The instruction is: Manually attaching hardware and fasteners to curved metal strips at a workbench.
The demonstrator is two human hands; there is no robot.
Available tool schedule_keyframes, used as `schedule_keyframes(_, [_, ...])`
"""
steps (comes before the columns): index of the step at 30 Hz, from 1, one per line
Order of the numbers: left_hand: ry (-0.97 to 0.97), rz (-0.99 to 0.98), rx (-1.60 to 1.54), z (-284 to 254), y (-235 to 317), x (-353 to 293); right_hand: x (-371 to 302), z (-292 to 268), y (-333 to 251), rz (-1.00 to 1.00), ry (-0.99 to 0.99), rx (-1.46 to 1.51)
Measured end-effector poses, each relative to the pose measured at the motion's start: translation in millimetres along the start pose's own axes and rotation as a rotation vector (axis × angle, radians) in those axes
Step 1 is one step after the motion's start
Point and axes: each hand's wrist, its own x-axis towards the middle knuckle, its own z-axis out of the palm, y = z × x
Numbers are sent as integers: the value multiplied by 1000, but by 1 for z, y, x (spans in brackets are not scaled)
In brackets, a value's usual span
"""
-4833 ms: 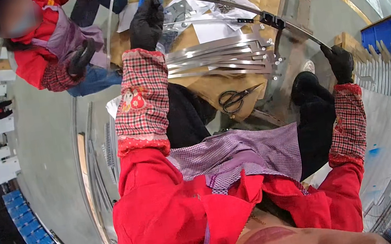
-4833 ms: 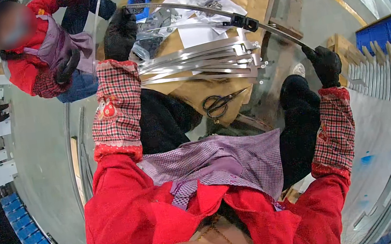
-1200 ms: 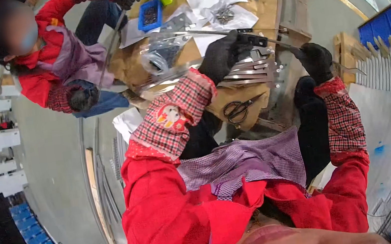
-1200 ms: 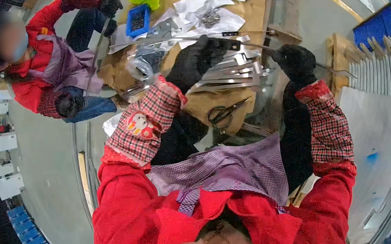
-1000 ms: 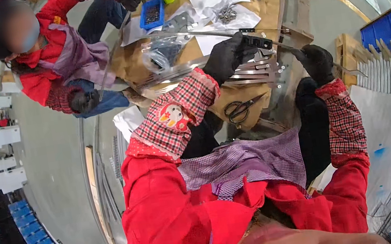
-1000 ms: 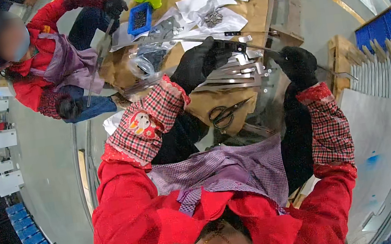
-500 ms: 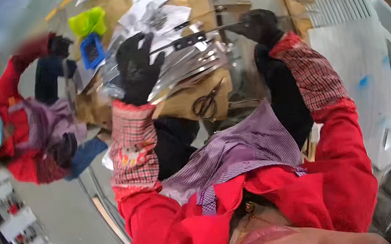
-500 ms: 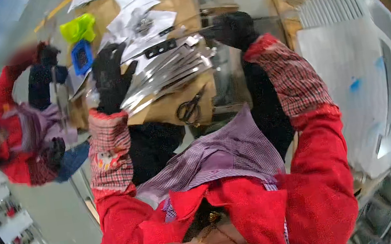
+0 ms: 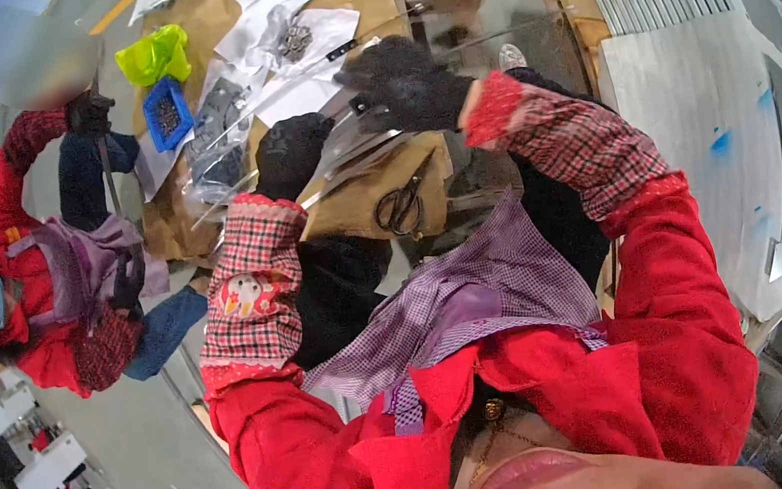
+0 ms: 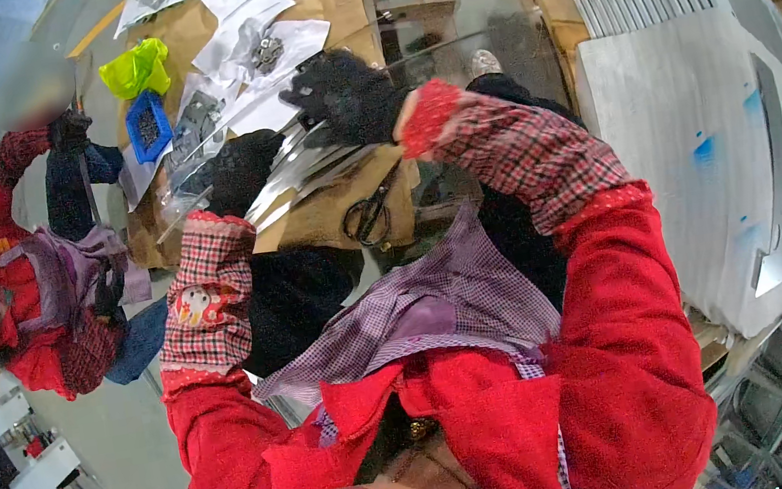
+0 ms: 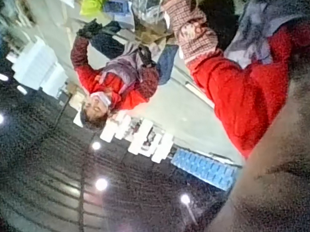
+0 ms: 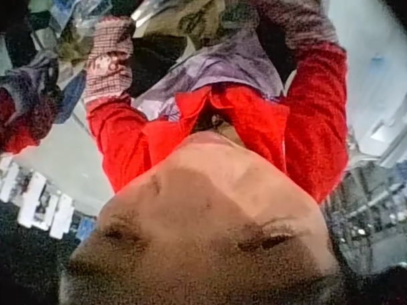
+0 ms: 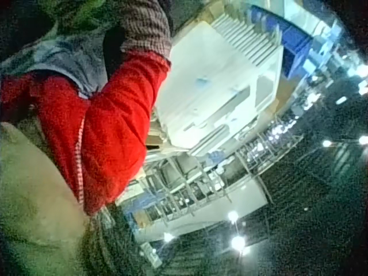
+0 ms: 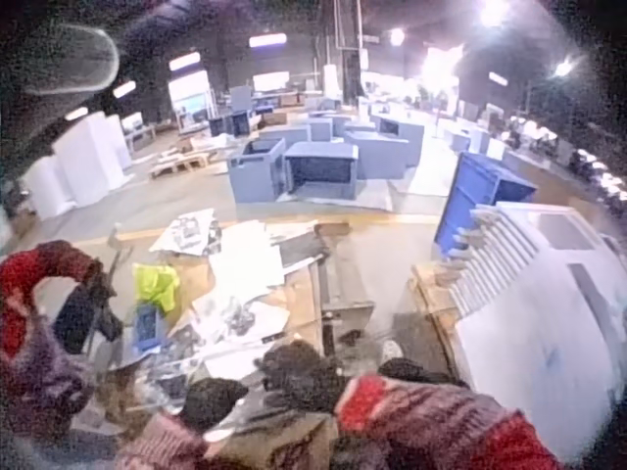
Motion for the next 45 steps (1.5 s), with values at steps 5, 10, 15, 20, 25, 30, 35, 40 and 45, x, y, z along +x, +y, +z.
schedule_keyframes(5, [-29, 78, 140, 7, -15, -4, -27, 47, -3, 151, -524, 32])
schedule_keyframes(10, [-188, -360, -113, 0, -53, 4, -37, 72, 46, 186, -544, 115])
schedule_keyframes(15, [-15, -196, -191, 29, -156, 3, -38, 117, 91, 222, -524, 87])
schedule_keyframes(20, [33, -250, -103, 46, -231, 29, -53, 179, 151, 294, -572, -66])
schedule_keyframes(25, [47, -161, -135, 85, -314, 65, -109, 254, 224, 348, -611, 14])
schedule_keyframes(30, [-236, -224, 181, 120, -361, 85, -127, 300, 228, 397, -473, -38])
schedule_keyframes(35, [-214, -126, 363, 136, -350, 89, -114, 291, 212, 446, -697, -51])
schedule_keyframes(40, [-48, -165, -8, 143, -354, 59, -123, 305, 218, 235, -721, 171])
schedule_keyframes(45, [318, 116, 408, 65, -275, 75, -104, 249, 202, 351, -675, -11])
